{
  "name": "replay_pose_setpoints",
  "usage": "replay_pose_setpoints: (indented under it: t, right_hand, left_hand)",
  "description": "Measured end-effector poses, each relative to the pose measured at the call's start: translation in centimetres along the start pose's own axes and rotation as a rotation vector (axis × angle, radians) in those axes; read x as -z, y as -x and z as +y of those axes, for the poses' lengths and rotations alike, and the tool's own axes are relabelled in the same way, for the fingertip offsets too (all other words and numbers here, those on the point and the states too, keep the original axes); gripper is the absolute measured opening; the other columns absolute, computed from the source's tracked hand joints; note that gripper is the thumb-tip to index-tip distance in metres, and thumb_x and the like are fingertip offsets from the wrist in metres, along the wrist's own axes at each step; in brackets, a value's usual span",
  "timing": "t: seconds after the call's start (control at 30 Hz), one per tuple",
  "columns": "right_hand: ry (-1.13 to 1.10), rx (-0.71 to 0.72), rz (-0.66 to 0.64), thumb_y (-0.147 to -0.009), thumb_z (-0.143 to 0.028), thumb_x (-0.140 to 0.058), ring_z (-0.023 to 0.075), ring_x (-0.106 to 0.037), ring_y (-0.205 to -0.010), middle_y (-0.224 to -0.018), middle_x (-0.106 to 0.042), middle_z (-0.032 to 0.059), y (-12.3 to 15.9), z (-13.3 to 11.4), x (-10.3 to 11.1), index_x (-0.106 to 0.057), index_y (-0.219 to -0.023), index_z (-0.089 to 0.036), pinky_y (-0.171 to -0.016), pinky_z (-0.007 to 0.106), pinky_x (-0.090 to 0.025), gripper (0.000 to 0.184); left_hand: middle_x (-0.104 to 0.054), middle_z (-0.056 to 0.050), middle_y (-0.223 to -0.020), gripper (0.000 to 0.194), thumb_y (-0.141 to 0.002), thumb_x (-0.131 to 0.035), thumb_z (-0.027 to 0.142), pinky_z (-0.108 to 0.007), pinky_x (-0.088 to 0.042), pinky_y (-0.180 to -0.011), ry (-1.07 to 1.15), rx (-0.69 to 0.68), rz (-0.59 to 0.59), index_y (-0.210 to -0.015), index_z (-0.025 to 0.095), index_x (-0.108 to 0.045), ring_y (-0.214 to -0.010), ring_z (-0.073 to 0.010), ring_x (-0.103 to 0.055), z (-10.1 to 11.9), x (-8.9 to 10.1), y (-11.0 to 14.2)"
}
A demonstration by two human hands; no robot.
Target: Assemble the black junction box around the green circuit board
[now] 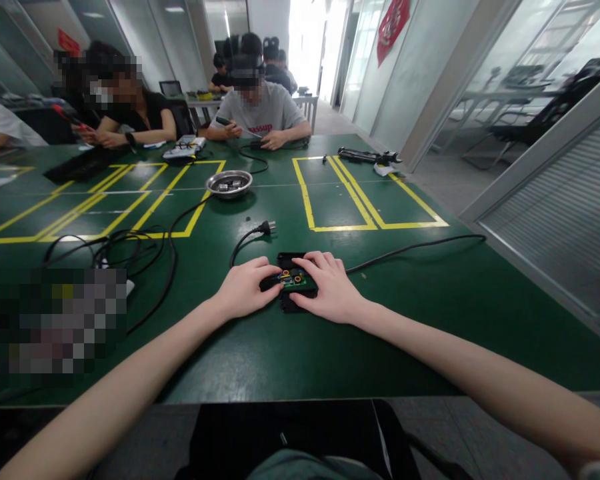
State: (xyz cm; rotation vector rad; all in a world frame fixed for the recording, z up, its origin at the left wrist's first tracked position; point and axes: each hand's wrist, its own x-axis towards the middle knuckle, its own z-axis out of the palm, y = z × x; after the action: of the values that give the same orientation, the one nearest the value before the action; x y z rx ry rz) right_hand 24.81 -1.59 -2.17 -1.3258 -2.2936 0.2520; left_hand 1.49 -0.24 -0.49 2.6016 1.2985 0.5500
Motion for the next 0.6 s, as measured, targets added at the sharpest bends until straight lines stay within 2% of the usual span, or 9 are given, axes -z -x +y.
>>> replay_pose_setpoints:
  t: [0.1, 0.33, 0.6]
  right_hand:
    - [0.0, 0.018, -0.011, -0.084, -0.049, -0.07, 0.0361, -0.051, -0.117, -0.129, -0.06, 0.0146, -0.02, 0.09, -0.1, -0.062, -0.139, -0.025, -0.096, 0.052, -0.043, 0.06]
    - [-0.035, 0.091, -0.062, -0.081, -0.049, -0.075, 0.0343, -0.051, -0.12, -0.131, -0.059, 0.0141, -0.69, 0.67, 0.09, -0.063, -0.135, -0.021, -0.102, 0.051, -0.042, 0.061]
    - [-0.039, 0.046, -0.033, -0.083, -0.045, -0.073, 0.0336, -0.053, -0.119, -0.129, -0.061, 0.0132, -0.78, 0.6, 0.02, -0.065, -0.13, -0.022, -0.099, 0.05, -0.043, 0.053]
  left_hand:
    - [-0.067, -0.003, -0.095, 0.026, -0.095, -0.065, 0.034, -0.026, -0.053, -0.07, 0.0, -0.004, -0.007, -0.116, 0.021, -0.075, -0.078, -0.0166, -0.067, -0.05, -0.07, -0.07]
    - [-0.066, -0.002, -0.093, 0.028, -0.096, -0.065, 0.036, -0.025, -0.051, -0.069, 0.0, -0.007, -0.022, -0.118, 0.023, -0.076, -0.075, -0.0156, -0.066, -0.17, 0.11, -0.11]
    - [-0.066, -0.003, -0.092, 0.03, -0.095, -0.067, 0.042, -0.026, -0.051, -0.07, -0.002, -0.007, -0.019, -0.116, 0.022, -0.076, -0.077, -0.0164, -0.066, -0.37, -0.09, -0.3]
